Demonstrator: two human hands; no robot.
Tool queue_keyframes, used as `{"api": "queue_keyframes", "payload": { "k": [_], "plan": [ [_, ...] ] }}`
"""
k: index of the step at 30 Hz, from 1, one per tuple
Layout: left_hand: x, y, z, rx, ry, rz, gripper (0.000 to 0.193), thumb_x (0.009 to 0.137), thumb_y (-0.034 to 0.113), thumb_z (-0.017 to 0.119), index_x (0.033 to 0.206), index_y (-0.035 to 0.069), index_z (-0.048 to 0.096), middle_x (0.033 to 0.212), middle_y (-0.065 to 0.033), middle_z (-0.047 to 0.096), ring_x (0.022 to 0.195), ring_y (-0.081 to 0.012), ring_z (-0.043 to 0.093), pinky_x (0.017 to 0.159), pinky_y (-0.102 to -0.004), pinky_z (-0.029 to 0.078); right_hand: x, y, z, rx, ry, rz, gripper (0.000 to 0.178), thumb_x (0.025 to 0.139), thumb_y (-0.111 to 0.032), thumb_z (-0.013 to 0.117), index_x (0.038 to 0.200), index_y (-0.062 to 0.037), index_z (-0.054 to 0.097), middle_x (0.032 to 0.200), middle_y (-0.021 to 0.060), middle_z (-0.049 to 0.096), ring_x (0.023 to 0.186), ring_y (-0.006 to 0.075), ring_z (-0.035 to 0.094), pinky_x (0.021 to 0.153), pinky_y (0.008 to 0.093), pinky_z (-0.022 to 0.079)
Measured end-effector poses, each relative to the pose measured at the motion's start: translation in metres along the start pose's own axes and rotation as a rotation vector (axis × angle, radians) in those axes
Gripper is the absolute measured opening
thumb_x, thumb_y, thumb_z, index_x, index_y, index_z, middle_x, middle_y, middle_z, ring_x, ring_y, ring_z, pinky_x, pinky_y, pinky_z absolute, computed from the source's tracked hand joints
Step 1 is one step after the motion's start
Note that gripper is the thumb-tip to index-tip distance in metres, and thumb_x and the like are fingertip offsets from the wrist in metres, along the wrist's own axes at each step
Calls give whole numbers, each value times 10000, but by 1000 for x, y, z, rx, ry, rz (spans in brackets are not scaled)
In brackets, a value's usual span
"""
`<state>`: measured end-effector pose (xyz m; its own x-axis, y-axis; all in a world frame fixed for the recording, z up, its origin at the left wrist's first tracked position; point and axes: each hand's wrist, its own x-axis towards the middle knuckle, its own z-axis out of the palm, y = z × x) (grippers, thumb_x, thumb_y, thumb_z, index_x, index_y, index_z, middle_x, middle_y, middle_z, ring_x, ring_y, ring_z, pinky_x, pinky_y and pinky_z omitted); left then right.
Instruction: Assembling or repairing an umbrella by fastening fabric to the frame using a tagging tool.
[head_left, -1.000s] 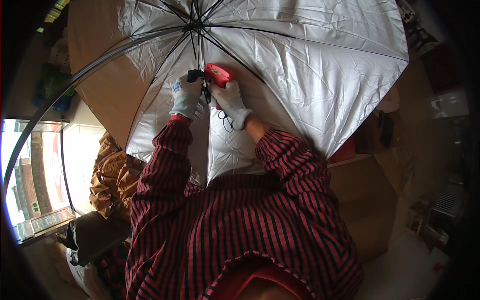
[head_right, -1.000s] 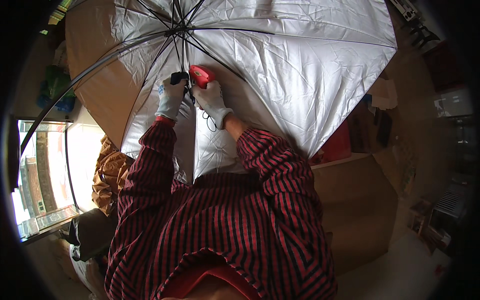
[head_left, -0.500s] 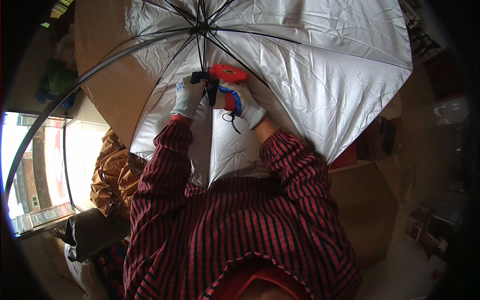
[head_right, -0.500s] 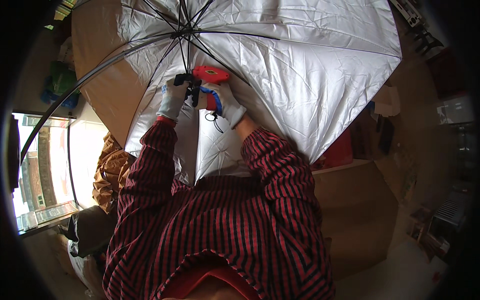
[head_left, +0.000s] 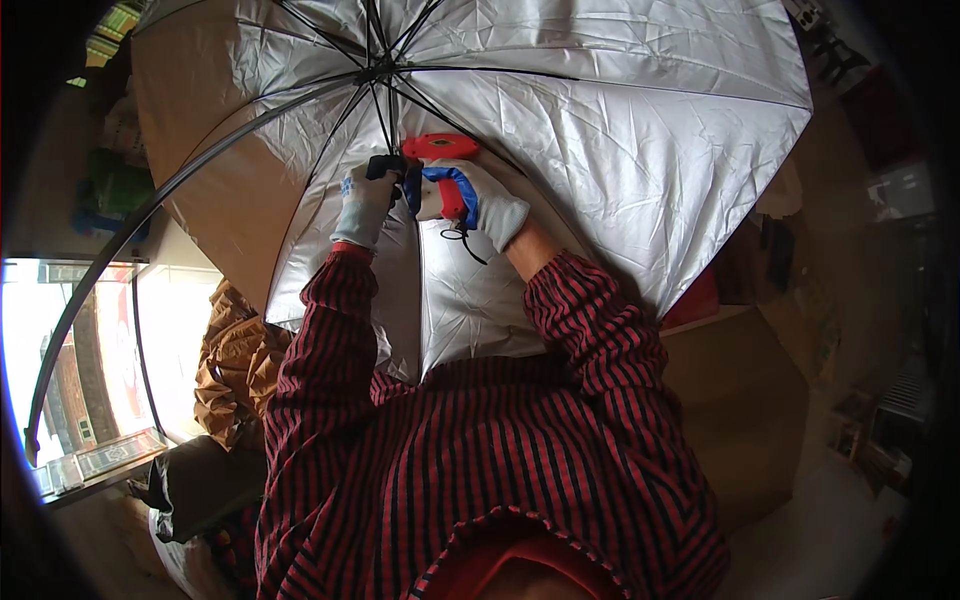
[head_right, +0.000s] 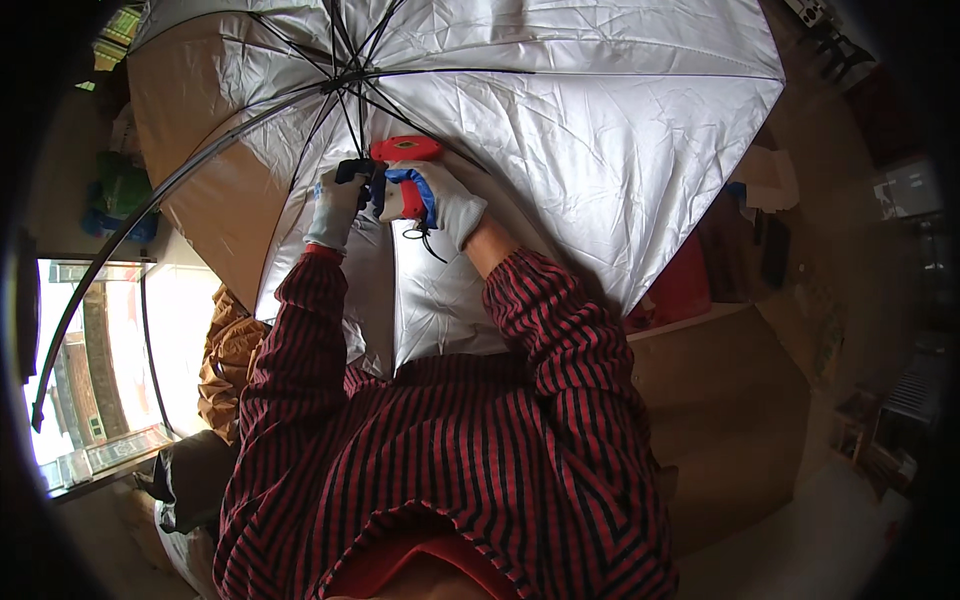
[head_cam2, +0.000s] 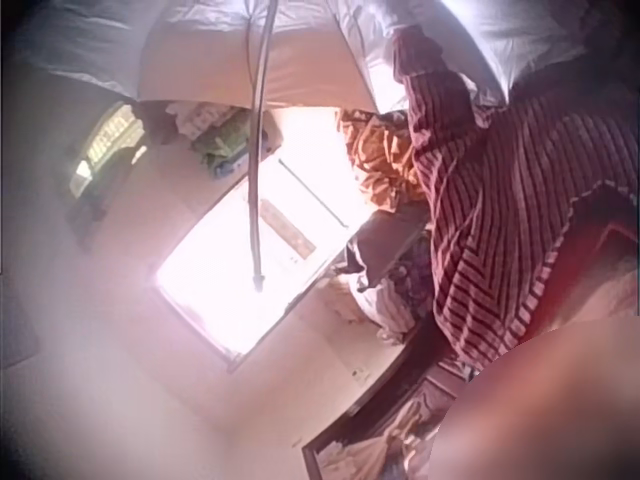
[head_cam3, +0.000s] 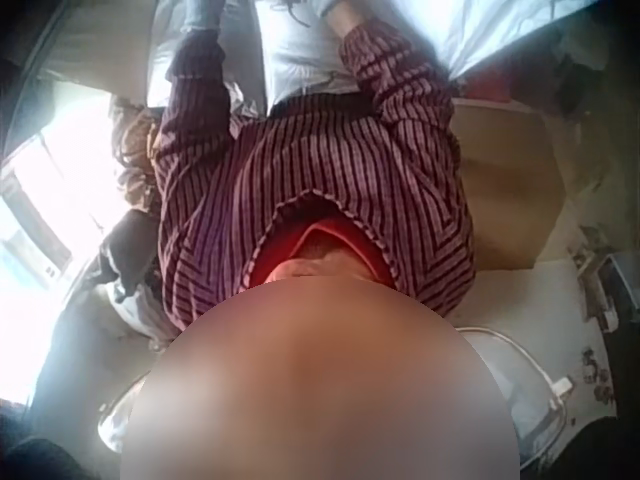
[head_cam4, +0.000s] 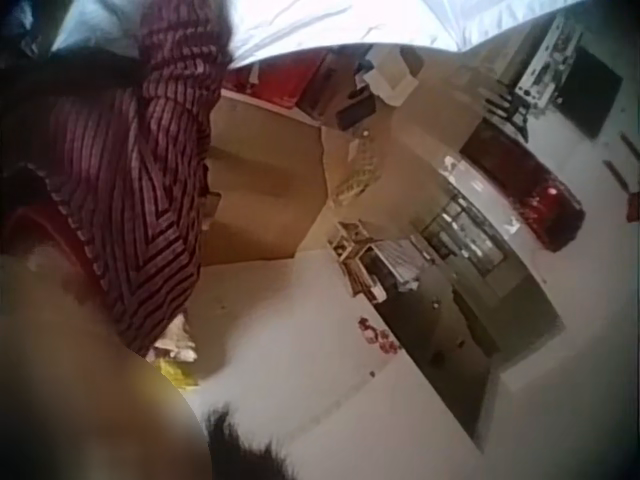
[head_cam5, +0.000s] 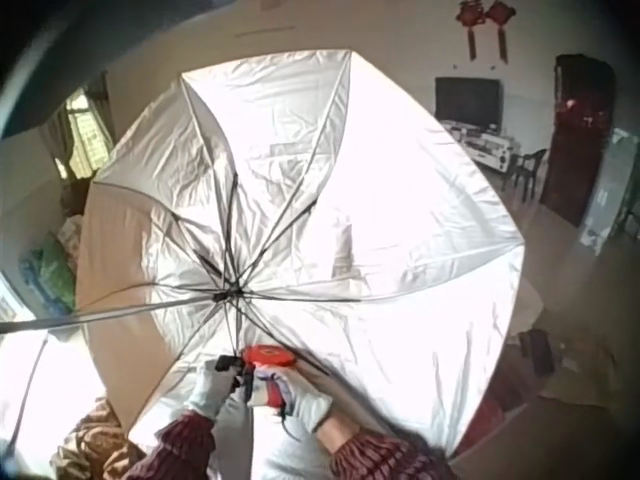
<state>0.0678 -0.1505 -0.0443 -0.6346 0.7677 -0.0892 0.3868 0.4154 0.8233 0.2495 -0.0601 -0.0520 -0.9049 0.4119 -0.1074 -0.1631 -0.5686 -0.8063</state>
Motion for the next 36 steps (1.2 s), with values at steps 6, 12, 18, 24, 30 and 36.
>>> {"api": "queue_keyframes", "payload": {
  "k": [6, 12, 18, 24, 30, 36],
  "plan": [
    [-11, 20, 5, -47, -8, 38, 216, 861, 234, 648, 903, 32, 713, 622, -61, 646, 520, -139, 611, 468, -286, 457, 7, 6, -6, 389, -46, 106, 116, 901, -167, 544, 873, -67, 597, 821, 8, 610, 740, 115, 599, 702, 253, 477],
    [-1, 1, 1, 163, -1, 132, 260, 876, 276, 629, 873, 25, 697, 643, -110, 651, 538, -171, 634, 488, -309, 470, 39, 27, -19, -91, -185, -190, 120, 910, -173, 540, 909, -76, 612, 828, 26, 630, 700, 115, 611, 647, 256, 493],
    [-10, -2, 14, 278, 81, 182, 308, 861, 313, 624, 948, 20, 664, 748, -179, 668, 615, -274, 664, 560, -377, 497, 40, 22, -19, 258, -214, 103, 161, 902, -189, 566, 975, -59, 625, 794, 23, 640, 627, 121, 601, 596, 256, 497],
    [-1, 17, -12, -37, 22, 9, 283, 847, 286, 602, 993, 48, 652, 855, -203, 668, 788, -370, 656, 695, -434, 514, -5, 14, -18, 412, 14, 154, 231, 917, -195, 544, 1056, -20, 604, 862, 61, 653, 722, 171, 637, 660, 293, 528],
    [81, 15, -96, 821, 346, 473, 281, 828, 204, 575, 1072, 82, 639, 918, -185, 654, 821, -373, 636, 748, -459, 514, 14, 33, 0, 552, -341, 125, 281, 944, -178, 480, 1133, 5, 575, 981, 94, 654, 879, 205, 645, 807, 325, 530],
    [41, 37, -51, 403, 656, 556, 518, 774, 312, 709, 1201, 60, 556, 1033, -213, 622, 892, -384, 630, 780, -457, 513, -9, 2, 17, 263, 86, -178, 228, 843, -123, 655, 1034, -7, 605, 900, 41, 654, 785, 159, 647, 682, 302, 531]
  ]
}}
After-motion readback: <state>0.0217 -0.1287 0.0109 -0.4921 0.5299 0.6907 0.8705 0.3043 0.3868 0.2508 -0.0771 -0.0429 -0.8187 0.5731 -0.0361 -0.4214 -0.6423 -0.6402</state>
